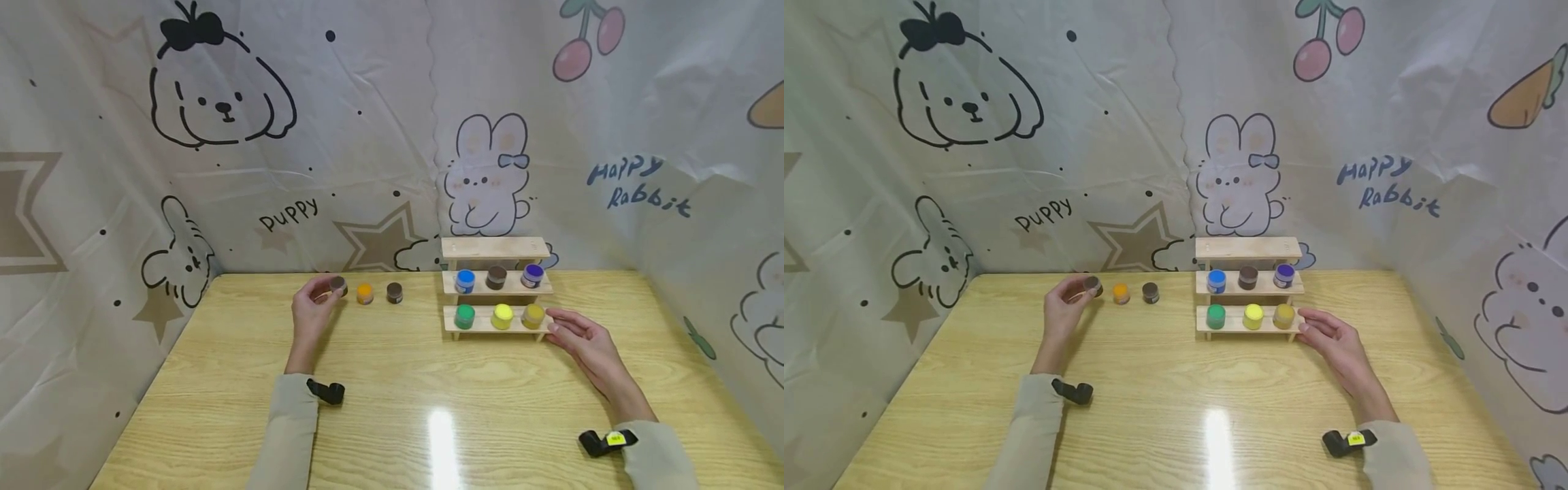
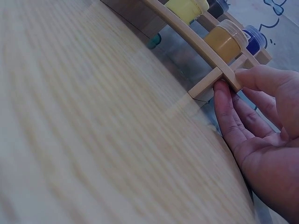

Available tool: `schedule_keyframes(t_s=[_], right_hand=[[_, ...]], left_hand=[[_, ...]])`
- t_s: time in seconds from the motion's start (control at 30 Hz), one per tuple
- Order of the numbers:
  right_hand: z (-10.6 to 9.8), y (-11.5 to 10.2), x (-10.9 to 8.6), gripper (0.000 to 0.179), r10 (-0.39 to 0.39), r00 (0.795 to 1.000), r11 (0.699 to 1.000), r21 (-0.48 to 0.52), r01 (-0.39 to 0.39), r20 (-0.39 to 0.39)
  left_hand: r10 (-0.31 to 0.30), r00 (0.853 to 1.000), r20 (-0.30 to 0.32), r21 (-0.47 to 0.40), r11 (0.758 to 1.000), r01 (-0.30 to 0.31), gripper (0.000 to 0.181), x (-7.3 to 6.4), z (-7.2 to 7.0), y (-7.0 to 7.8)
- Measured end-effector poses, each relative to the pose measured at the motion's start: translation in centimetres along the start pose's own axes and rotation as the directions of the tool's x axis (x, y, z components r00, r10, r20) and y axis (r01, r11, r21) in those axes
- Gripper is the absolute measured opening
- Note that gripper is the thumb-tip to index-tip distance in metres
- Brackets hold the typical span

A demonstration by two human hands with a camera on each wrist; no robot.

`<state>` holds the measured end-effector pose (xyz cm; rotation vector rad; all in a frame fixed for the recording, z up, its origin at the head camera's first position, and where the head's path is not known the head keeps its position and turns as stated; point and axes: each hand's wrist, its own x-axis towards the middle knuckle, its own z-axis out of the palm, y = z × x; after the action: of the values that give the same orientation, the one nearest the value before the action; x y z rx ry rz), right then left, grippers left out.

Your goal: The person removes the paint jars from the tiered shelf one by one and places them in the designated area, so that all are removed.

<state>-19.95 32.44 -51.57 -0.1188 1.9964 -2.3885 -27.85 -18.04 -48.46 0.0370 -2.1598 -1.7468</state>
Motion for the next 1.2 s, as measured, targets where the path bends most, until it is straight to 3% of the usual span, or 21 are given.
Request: schedule_keyframes(t_s=[0.23,0.43,0.77,1.2], right_hand=[[0.1,0.0,0.0,0.043,0.0,1.0,1.0,-0.004,0.0,0.0],[0.2,0.1,0.0,0.041,0.003,1.0,1.0,0.01,-0.003,0.006],[0.2,0.1,0.1,0.04,0.012,1.0,1.0,-0.002,-0.012,-0.003],[0.0,0.0,0.1,0.041,0.015,1.0,1.0,0.01,-0.015,-0.011]], left_hand=[[-0.046,0.999,0.007,0.019,0.999,0.045,0.032,0.4,-0.6,-1.3],[-0.067,0.998,0.015,0.091,0.994,0.066,0.031,0.3,-0.9,-2.0],[-0.083,0.996,0.021,0.155,0.985,0.079,0.032,0.8,-0.9,-2.2],[-0.11,0.993,0.045,0.15,0.983,0.102,0.035,0.7,-0.7,-2.2]])
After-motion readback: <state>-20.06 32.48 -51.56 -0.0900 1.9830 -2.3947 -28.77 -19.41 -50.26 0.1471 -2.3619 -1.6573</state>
